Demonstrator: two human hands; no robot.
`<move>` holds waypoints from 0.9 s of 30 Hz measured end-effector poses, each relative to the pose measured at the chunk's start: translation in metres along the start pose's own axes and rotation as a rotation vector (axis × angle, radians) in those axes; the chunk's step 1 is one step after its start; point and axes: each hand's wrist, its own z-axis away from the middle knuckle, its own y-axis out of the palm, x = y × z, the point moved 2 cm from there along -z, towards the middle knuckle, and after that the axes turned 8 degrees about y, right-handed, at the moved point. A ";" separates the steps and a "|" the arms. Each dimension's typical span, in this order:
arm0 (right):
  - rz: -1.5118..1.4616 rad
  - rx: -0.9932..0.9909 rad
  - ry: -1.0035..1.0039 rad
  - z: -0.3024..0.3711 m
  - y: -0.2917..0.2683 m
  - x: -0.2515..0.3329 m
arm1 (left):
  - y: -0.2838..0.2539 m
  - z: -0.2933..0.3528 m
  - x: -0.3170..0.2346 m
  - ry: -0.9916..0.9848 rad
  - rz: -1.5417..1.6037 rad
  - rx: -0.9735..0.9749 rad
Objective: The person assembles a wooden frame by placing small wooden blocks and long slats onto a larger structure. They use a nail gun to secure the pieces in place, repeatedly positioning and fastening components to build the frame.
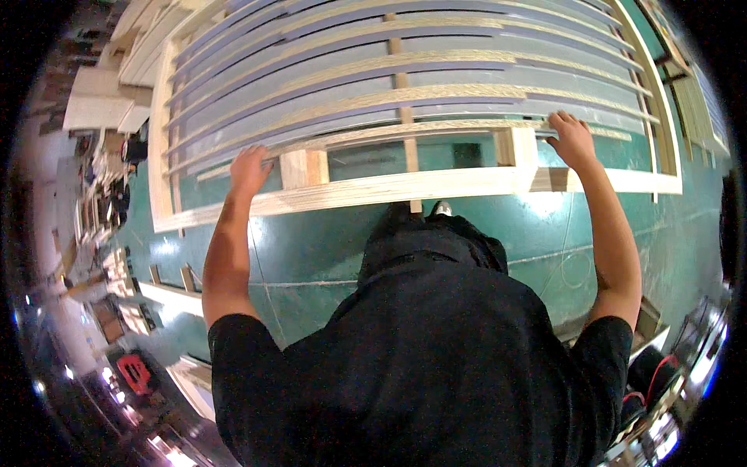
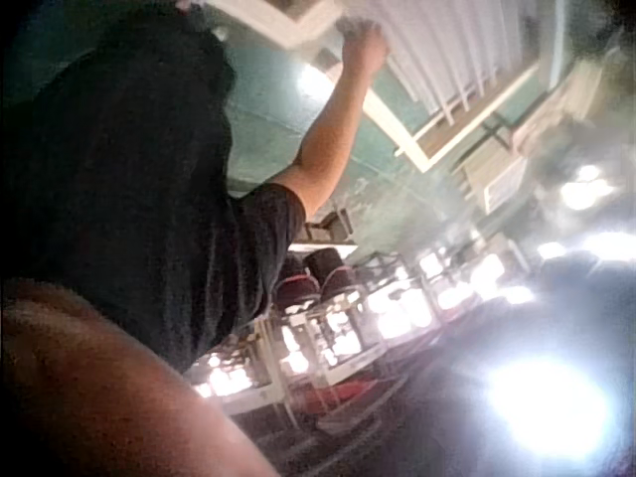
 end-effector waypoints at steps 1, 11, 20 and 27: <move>0.026 0.005 -0.004 -0.002 0.002 0.000 | -0.002 -0.003 -0.001 -0.026 0.013 0.034; 0.063 0.033 -0.012 -0.006 -0.005 0.006 | -0.011 -0.009 -0.001 -0.080 0.019 0.190; 0.010 -0.086 -0.014 -0.006 0.014 0.006 | -0.001 -0.008 -0.007 -0.130 -0.047 0.113; 0.052 -0.035 0.053 -0.002 0.005 0.012 | -0.003 -0.015 -0.022 -0.196 -0.103 0.156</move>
